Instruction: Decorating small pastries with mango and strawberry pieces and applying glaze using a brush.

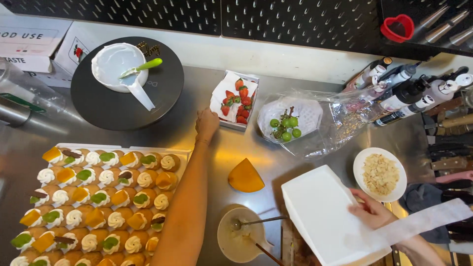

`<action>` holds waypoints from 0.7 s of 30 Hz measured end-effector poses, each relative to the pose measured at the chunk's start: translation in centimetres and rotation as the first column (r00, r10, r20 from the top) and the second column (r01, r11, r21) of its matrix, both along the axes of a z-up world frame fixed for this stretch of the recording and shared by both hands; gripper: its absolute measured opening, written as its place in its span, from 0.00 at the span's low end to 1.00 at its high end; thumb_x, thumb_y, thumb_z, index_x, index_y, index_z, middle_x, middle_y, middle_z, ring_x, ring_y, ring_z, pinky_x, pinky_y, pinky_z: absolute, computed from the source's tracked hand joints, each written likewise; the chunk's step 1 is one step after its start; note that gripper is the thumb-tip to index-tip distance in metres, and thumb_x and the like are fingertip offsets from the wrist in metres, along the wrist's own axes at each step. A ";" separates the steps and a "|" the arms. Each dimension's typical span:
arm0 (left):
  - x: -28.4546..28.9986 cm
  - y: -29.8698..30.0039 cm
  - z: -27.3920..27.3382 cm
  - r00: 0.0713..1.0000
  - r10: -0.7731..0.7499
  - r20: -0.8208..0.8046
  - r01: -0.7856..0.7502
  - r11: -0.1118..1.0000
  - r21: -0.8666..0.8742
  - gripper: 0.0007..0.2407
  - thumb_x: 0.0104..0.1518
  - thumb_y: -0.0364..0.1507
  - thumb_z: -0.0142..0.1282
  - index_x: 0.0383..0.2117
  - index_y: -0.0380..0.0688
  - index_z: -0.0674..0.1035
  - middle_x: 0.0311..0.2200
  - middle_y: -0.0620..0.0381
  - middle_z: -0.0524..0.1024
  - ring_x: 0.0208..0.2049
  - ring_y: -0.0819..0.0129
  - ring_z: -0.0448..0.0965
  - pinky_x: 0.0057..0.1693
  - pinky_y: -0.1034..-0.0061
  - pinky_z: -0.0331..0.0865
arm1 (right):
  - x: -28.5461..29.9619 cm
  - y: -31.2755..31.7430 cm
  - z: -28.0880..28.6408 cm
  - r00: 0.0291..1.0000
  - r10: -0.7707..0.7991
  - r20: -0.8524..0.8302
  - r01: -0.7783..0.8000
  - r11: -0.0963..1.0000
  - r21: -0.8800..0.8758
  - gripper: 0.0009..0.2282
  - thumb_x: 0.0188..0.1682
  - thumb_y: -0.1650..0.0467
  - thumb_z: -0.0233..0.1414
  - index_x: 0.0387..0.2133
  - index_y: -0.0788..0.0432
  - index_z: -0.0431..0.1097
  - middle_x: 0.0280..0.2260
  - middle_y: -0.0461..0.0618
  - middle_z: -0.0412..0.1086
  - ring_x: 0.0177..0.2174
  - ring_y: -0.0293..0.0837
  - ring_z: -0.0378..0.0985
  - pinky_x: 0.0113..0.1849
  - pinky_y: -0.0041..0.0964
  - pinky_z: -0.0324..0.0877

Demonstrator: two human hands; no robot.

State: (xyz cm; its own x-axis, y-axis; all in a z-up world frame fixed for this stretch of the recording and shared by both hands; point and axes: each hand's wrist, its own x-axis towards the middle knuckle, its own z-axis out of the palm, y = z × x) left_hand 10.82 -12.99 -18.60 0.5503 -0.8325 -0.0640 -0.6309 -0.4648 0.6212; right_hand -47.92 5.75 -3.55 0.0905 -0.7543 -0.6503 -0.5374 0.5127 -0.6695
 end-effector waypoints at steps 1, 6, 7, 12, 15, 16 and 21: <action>0.0 0.0 0.8 1.000 -0.001 0.000 0.001 1.000 0.003 0.12 0.59 0.31 0.50 0.43 0.36 0.78 0.54 0.34 0.70 0.53 0.36 0.70 0.55 0.51 0.68 | 0.0 -0.8 1.0 1.000 -0.001 0.000 0.001 1.000 0.003 0.27 0.48 0.69 0.58 0.63 0.56 0.61 0.34 0.51 0.77 0.30 0.37 0.74 0.31 0.33 0.71; -0.1 2.3 4.4 0.976 -0.097 -0.194 0.054 0.976 -0.212 0.12 0.65 0.29 0.44 0.31 0.31 0.78 0.30 0.37 0.81 0.30 0.46 0.84 0.46 0.58 0.77 | 4.8 -3.4 8.3 0.996 -0.083 0.041 0.084 0.996 -0.038 0.27 0.50 0.67 0.56 0.66 0.54 0.61 0.34 0.56 0.74 0.30 0.42 0.75 0.31 0.37 0.70; -0.3 2.5 4.8 0.976 -0.097 -0.194 0.054 0.975 -0.214 0.12 0.65 0.29 0.44 0.31 0.31 0.78 0.30 0.37 0.81 0.30 0.46 0.84 0.46 0.58 0.77 | 6.9 -4.0 8.2 0.996 -0.083 0.042 0.084 0.996 -0.041 0.27 0.50 0.67 0.56 0.66 0.54 0.61 0.34 0.56 0.74 0.30 0.42 0.75 0.31 0.37 0.70; -1.5 5.3 12.1 0.934 -0.107 -0.340 -0.017 0.940 -0.342 0.13 0.66 0.26 0.44 0.27 0.27 0.75 0.26 0.40 0.77 0.21 0.55 0.83 0.28 0.65 0.79 | 19.8 -6.6 7.7 0.950 0.294 0.101 -0.292 0.956 -0.034 0.28 0.50 0.66 0.53 0.65 0.55 0.54 0.43 0.49 0.76 0.41 0.37 0.79 0.43 0.30 0.74; -1.1 6.0 14.2 0.988 -0.015 -0.155 -0.044 0.928 -0.369 0.10 0.63 0.25 0.48 0.28 0.29 0.77 0.26 0.39 0.76 0.19 0.54 0.82 0.28 0.65 0.76 | 22.7 -10.5 -2.4 0.907 0.377 0.188 -0.370 0.926 -0.073 0.26 0.51 0.66 0.52 0.63 0.57 0.57 0.44 0.56 0.75 0.40 0.41 0.77 0.42 0.34 0.72; -0.8 5.9 14.8 0.988 -0.010 -0.153 -0.049 0.926 -0.374 0.10 0.63 0.25 0.48 0.28 0.29 0.77 0.26 0.39 0.76 0.19 0.54 0.82 0.28 0.65 0.76 | 24.0 -11.2 -2.8 0.904 0.383 0.188 -0.375 0.924 -0.079 0.26 0.51 0.66 0.52 0.63 0.57 0.57 0.44 0.56 0.75 0.40 0.41 0.77 0.42 0.34 0.72; -1.2 8.4 23.0 0.994 -0.034 -0.103 -0.023 0.862 -0.507 0.08 0.64 0.23 0.49 0.30 0.28 0.77 0.28 0.40 0.75 0.21 0.54 0.82 0.30 0.66 0.76 | 29.9 -15.8 -6.8 0.918 0.266 0.294 -0.245 0.964 -0.106 0.22 0.50 0.68 0.55 0.57 0.65 0.63 0.45 0.56 0.74 0.40 0.43 0.77 0.39 0.37 0.76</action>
State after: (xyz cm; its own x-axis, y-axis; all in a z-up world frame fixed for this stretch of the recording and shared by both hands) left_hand 9.64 -4.62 4.36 0.5592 -0.7687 0.3105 -0.5505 -0.0643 0.8324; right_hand -18.04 -10.00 -10.39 0.4705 -0.7190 -0.5115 -0.4109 0.3344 -0.8481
